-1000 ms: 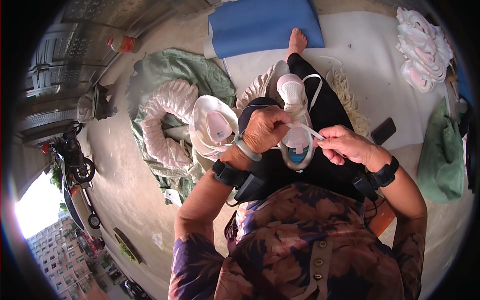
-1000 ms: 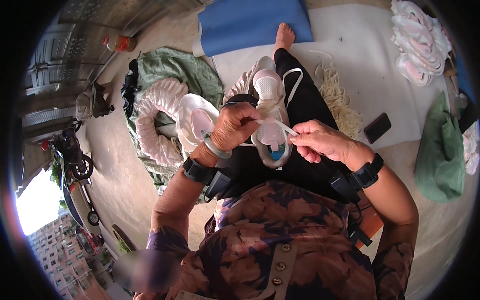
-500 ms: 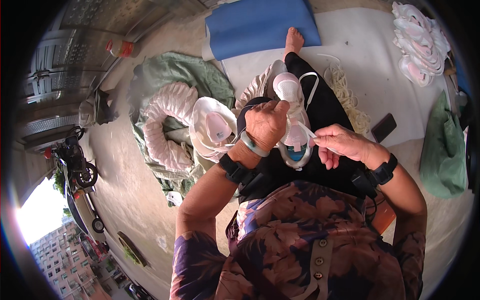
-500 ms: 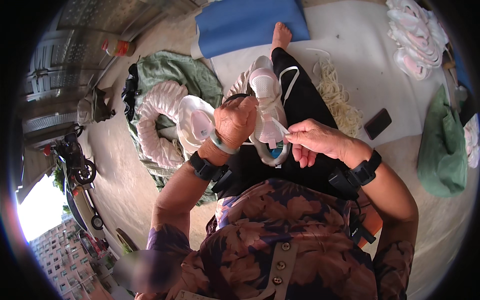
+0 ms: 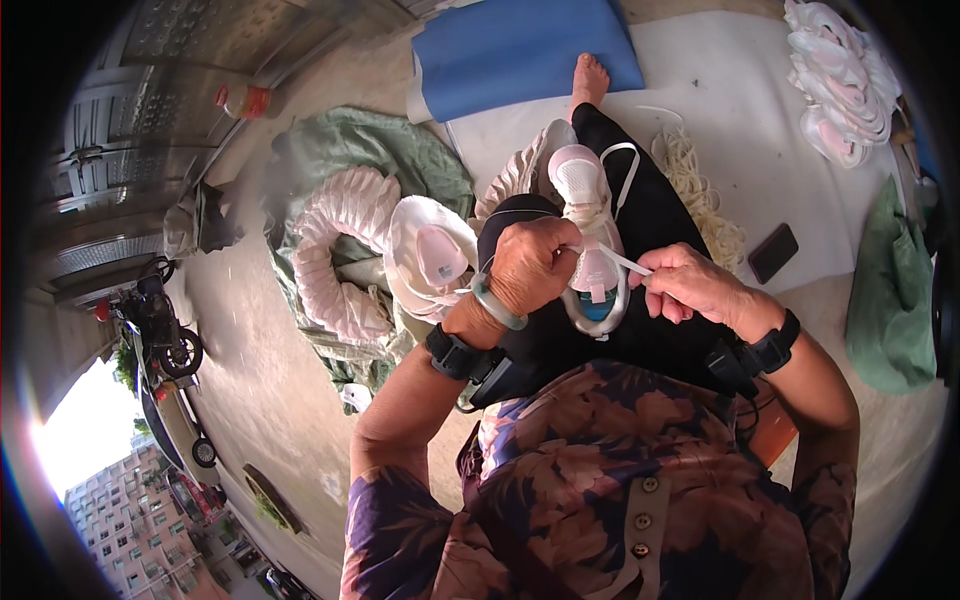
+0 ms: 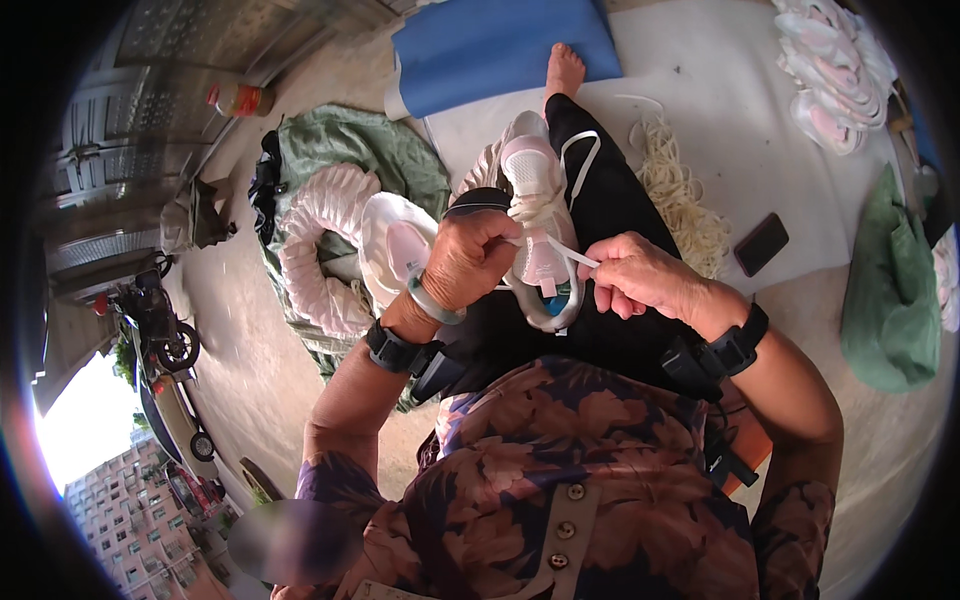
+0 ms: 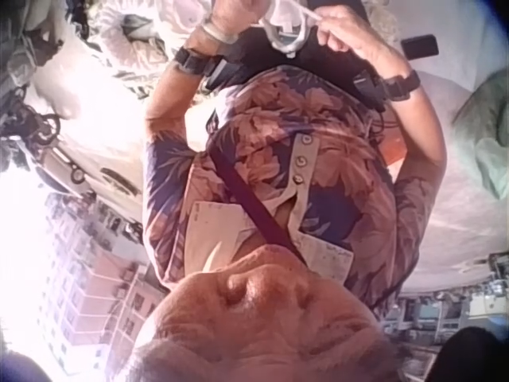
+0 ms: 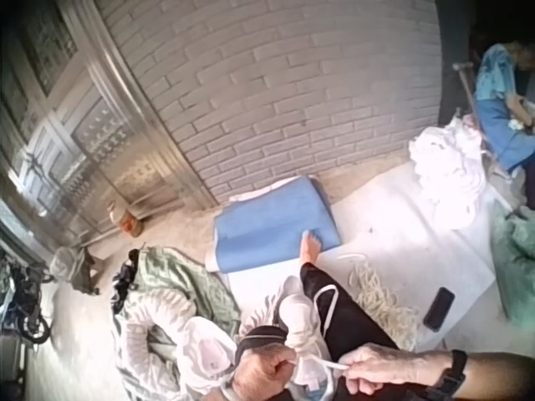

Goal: The recorder is lacing a pair of white and green sneakers while sitting on the floor.

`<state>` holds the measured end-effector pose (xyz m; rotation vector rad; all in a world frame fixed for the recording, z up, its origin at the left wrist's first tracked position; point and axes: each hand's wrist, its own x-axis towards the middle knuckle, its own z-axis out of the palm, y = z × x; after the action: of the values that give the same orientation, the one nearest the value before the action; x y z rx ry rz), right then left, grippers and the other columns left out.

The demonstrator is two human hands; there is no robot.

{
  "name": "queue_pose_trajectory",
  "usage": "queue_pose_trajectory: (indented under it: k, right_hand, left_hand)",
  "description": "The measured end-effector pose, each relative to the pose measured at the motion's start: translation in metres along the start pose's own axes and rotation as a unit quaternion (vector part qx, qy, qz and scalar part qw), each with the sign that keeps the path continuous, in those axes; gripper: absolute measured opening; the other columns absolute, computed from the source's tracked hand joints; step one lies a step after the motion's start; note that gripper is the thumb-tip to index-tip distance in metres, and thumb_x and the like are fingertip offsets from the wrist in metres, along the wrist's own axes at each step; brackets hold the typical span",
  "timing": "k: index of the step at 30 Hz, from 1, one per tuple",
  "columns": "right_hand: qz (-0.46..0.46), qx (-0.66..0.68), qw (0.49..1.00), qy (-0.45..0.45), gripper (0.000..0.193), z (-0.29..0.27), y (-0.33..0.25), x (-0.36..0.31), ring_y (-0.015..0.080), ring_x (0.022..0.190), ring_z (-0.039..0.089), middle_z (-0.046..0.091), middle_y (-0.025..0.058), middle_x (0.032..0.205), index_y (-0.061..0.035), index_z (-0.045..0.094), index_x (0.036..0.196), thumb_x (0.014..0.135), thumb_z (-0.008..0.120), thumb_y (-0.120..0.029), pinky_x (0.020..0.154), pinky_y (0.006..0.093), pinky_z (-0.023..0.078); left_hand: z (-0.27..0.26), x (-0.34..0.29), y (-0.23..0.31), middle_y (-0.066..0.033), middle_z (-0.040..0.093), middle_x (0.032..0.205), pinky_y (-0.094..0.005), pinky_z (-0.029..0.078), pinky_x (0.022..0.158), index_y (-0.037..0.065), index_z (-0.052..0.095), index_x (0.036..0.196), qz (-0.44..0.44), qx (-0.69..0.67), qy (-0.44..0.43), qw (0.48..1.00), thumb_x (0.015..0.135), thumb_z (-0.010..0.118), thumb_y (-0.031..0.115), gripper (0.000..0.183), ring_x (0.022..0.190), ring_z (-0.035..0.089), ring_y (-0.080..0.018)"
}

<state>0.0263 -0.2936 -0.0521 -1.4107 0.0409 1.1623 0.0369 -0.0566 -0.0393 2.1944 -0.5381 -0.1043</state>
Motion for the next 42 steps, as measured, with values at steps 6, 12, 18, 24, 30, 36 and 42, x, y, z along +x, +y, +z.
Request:
queue_pose_trajectory:
  k: [6,12,18,24,30,36,42]
  right_hand:
    - [0.006,0.015,1.0,0.002,0.022,-0.003,0.002,-0.001,0.0078,0.041,0.05,0.057,0.0069,0.06,0.0017,0.058,0.095,0.084,0.046,-0.013,0.035,0.019,0.035]
    - [-0.005,-0.002,1.0,-0.019,0.022,0.0,-0.001,-0.002,0.0104,0.044,0.055,0.058,0.0084,0.062,0.0022,0.057,0.094,0.086,0.046,-0.015,0.037,0.0203,0.039]
    - [0.007,-0.029,0.999,-0.021,0.022,0.005,-0.002,-0.004,0.013,0.046,0.057,0.059,0.0106,0.065,0.0047,0.055,0.094,0.085,0.044,-0.012,0.038,0.0215,0.041]
    - [-0.014,-0.057,0.998,0.014,0.022,0.005,-0.001,-0.004,0.0121,0.042,0.054,0.058,0.0096,0.062,0.0043,0.056,0.093,0.084,0.043,-0.011,0.038,0.0221,0.04]
    - [-0.077,-0.135,0.985,0.076,0.02,0.012,0.005,-0.004,0.0173,0.043,0.054,0.054,0.0117,0.055,0.0048,0.056,0.087,0.084,0.044,-0.011,0.042,0.0281,0.041]
    - [-0.233,-0.32,0.9,0.185,0.017,0.009,0.011,-0.001,0.0365,0.053,0.051,0.051,0.0196,0.059,0.0022,0.052,0.074,0.083,0.054,-0.012,0.049,0.0387,0.04]
    - [-0.285,-0.37,0.853,0.233,0.019,0.009,0.017,0.001,0.0388,0.055,0.05,0.048,0.0188,0.056,-0.0001,0.046,0.069,0.082,0.056,-0.01,0.049,0.0404,0.039]
  left_hand:
    - [-0.004,-0.003,0.006,-0.011,0.057,0.064,-0.0344,0.045,0.053,0.004,0.057,0.073,0.014,0.113,-0.126,0.985,0.066,0.057,0.003,0.007,0.06,0.058,-0.0294]
    - [0.007,0.007,-0.007,-0.0107,0.058,0.063,-0.0333,0.047,0.054,0.004,0.056,0.072,0.007,0.173,0.071,0.982,0.068,0.058,0.003,0.005,0.059,0.059,-0.0262]
    - [0.03,0.01,-0.021,-0.0029,0.058,0.066,-0.0243,0.044,0.05,0.004,0.052,0.083,-0.059,-0.006,0.208,0.976,0.079,0.053,-0.002,0.007,0.053,0.053,-0.0085]
    - [0.032,-0.014,-0.01,-0.0039,0.057,0.082,-0.022,0.044,0.061,0.003,0.048,0.093,-0.071,-0.241,0.133,0.959,0.085,0.048,-0.003,0.01,0.066,0.053,-0.0094]
    - [0.016,-0.025,0.007,-0.0092,0.057,0.079,-0.03,0.047,0.061,0.002,0.054,0.088,0.06,-0.04,0.076,0.994,0.074,0.051,-0.01,0.019,0.066,0.057,-0.0249]
    - [0.009,-0.038,0.014,-0.0087,0.055,0.079,-0.0322,0.048,0.061,0.003,0.055,0.085,0.196,0.157,-0.084,0.964,0.063,0.058,-0.001,0.023,0.07,0.059,-0.0242]
    - [0.018,-0.042,0.013,-0.0057,0.05,0.078,-0.0303,0.047,0.06,0.004,0.055,0.082,0.257,0.217,-0.104,0.936,0.062,0.059,0.009,0.021,0.068,0.058,-0.0206]
